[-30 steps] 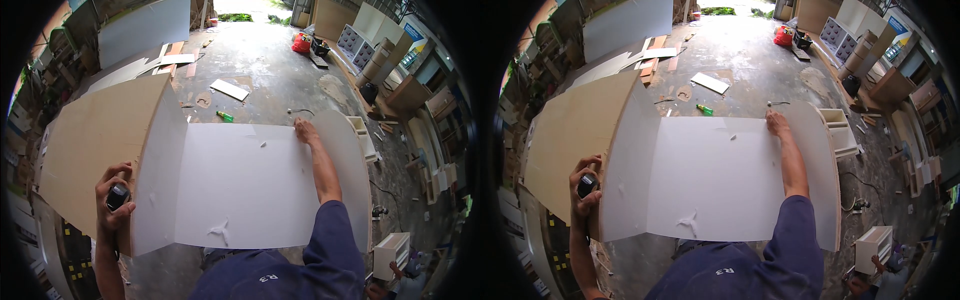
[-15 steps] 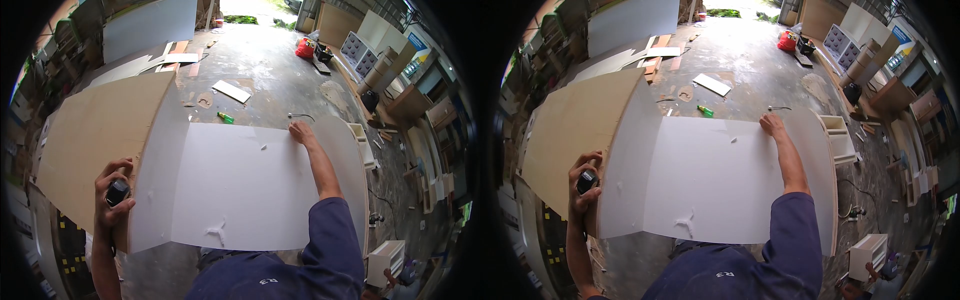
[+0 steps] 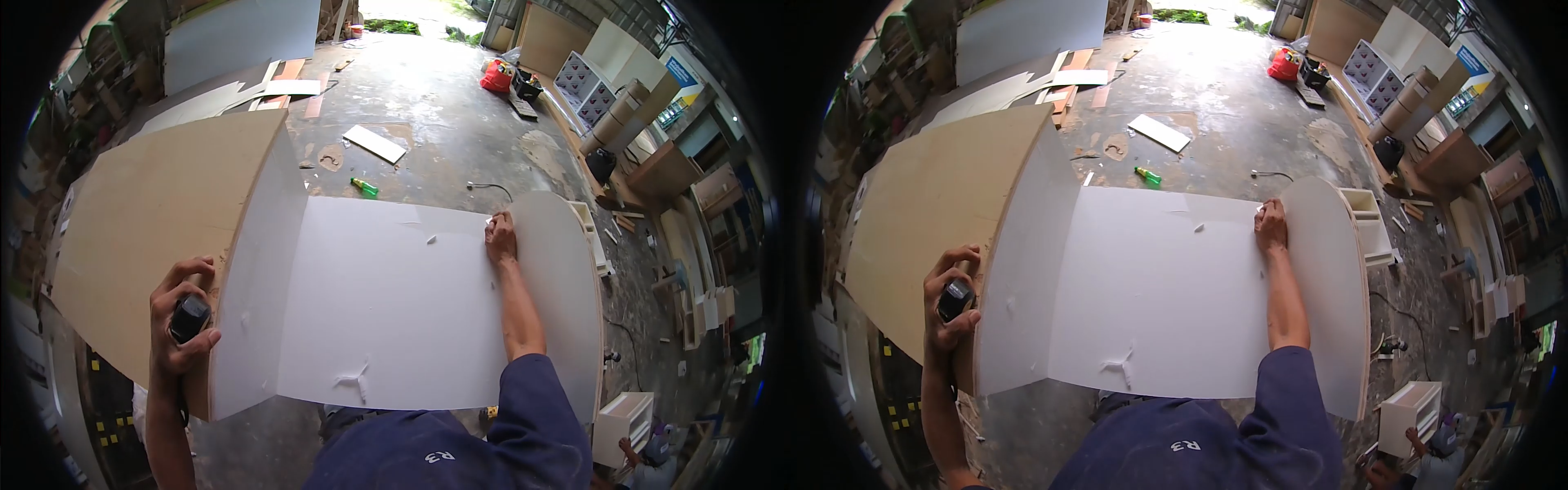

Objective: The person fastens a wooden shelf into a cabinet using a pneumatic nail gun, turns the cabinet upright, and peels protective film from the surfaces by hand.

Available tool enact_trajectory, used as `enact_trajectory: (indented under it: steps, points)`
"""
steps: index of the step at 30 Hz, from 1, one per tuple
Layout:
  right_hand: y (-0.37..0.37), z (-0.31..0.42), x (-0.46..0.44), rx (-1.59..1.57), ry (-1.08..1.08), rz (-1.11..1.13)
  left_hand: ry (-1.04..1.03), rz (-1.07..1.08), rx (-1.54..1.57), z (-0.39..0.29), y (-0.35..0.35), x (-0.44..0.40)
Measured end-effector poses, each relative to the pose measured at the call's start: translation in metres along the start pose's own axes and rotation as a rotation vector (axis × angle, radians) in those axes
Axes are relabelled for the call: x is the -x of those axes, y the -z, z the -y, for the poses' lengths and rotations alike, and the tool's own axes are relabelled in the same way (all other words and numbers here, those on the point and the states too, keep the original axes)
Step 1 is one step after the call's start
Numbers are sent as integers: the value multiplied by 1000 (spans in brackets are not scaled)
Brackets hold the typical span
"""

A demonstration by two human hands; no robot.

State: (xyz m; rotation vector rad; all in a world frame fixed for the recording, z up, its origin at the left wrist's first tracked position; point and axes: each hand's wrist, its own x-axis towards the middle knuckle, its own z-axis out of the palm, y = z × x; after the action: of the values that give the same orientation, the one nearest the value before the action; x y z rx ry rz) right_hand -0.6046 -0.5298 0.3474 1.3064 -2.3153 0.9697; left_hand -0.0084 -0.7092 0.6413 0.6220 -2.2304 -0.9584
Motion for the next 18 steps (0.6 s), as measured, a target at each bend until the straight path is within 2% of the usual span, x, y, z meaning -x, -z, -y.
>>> enact_trajectory:
  steps: [2, 4, 8, 11, 13, 14, 16, 17, 18]
  points:
    - [1, 1, 5, -57, -12, -65, -8, 14, -13, -1, 1, -1]
    - [1, 5, 6, -114, -41, -256, 3, 16, -44, -2, 1, -1]
    - [5, 16, 1, -18, -83, -304, -1, 17, -34, -1, 0, -1]
    - [5, 10, 1, 107, -26, -327, 1, 11, -23, 0, 1, 0]
    - [-7, -12, 9, 222, -207, -37, -9, 24, -37, 0, 2, 0]
    - [6, 0, 7, 225, -211, -39, -11, 28, -35, 0, 2, -1]
    - [50, 44, 0, -28, -503, 465, -17, 27, -41, 1, 2, 0]
    - [57, 49, 7, -258, -566, 562, -21, 24, -38, 2, 2, -1]
    - [71, 63, 10, -586, -641, 759, -20, 19, -30, 1, 2, 0]
